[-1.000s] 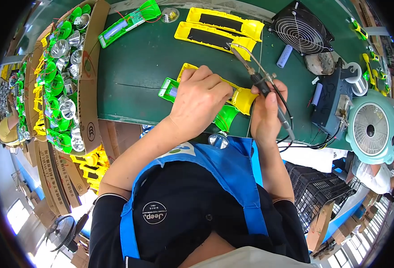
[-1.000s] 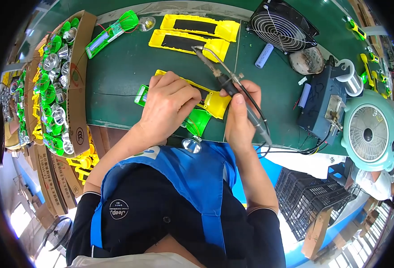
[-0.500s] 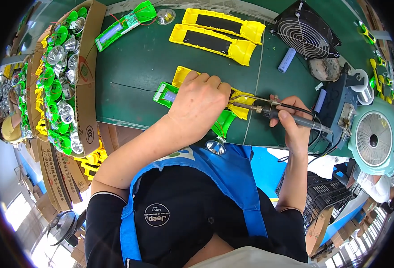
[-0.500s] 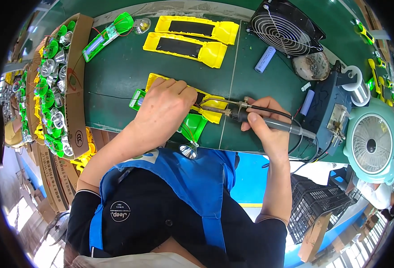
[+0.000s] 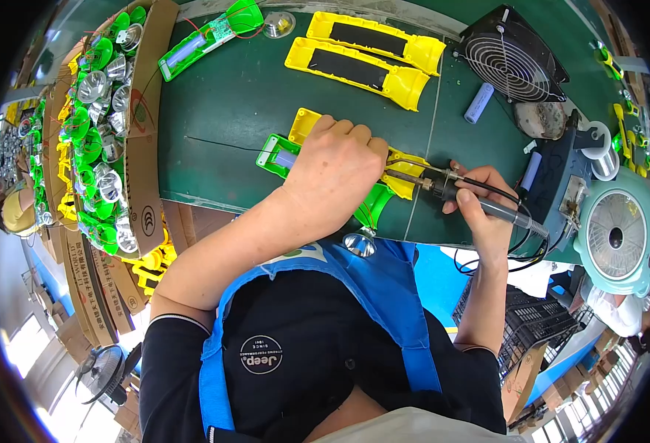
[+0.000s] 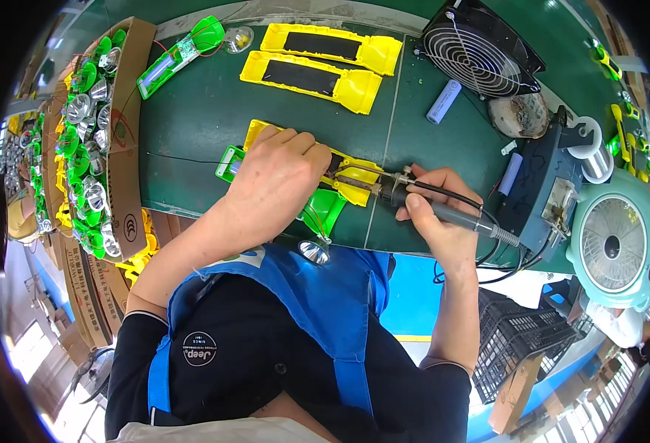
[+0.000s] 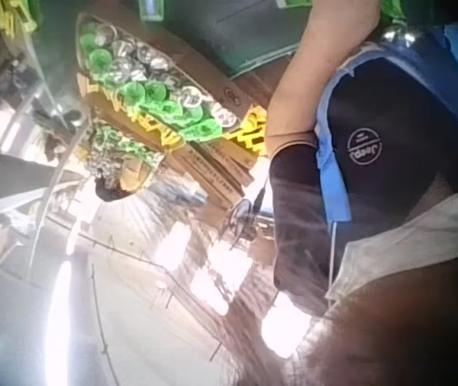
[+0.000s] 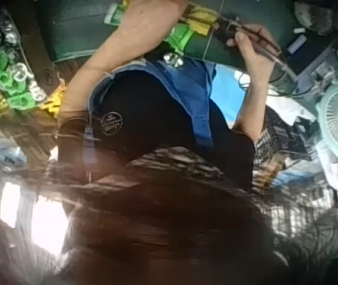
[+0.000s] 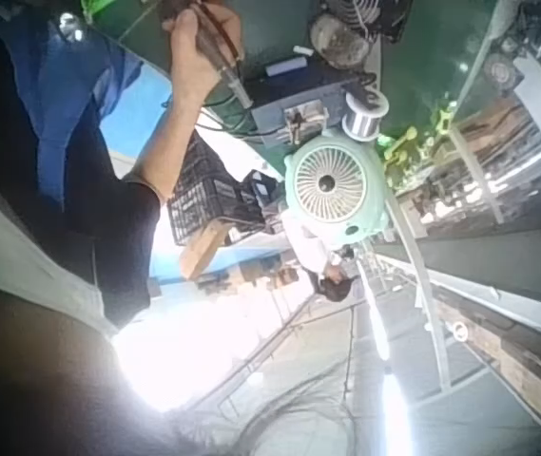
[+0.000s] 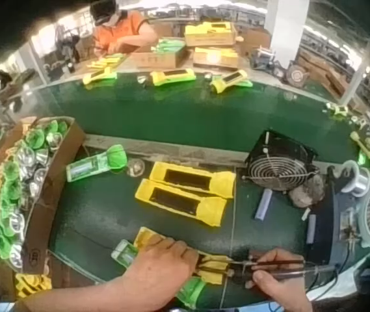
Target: The person solders wires onto circuit boards with a soldering iron, then assembles the circuit boards, reflectors, and batteries into flashlight casings by hand to build portable flashlights.
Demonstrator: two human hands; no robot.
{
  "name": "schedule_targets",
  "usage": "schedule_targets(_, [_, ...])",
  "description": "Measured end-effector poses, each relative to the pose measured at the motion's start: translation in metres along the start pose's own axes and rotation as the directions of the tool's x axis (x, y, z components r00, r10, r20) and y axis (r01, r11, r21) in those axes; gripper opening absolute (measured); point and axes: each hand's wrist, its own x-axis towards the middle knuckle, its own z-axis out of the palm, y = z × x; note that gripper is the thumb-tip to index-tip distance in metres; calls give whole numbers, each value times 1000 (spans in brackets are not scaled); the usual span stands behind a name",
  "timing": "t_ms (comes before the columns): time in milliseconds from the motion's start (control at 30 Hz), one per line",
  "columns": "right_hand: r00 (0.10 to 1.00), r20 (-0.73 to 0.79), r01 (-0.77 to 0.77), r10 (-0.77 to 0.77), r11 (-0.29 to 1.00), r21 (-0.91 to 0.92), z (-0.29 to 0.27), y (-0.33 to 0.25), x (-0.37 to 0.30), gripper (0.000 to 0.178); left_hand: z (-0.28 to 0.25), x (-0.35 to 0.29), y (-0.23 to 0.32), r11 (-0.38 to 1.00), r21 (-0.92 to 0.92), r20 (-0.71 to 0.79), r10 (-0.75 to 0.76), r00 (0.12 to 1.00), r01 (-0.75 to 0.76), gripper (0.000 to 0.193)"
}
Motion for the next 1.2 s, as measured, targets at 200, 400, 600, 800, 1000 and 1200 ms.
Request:
schedule_targets(200, [988,-131,106,-85,980,166,-5,20,-20,22,0,0,4,1000,14,-6,-20,1000,20,11])
schedule_targets(400, [887,-318,394,-334,907,149,38,29,-25,42,2,1,3,999,13,-25,-33,999,34,9])
schedule_targets(600, [844,-121,507,-523,851,-139,57,44,-15,38,3,0,6,999,17,-39,-44,998,45,7])
schedule_targets(800, [881,-229,423,-413,906,-7,69,41,-24,40,3,-5,6,999,23,-67,-33,997,34,6])
schedule_targets(1000, [830,-446,458,-334,865,206,66,43,-18,35,5,-14,6,999,-9,-75,-54,996,54,4])
schedule_targets(1200, [827,-468,463,-310,849,255,64,48,-23,34,8,-25,6,999,-46,-120,-28,992,23,4])
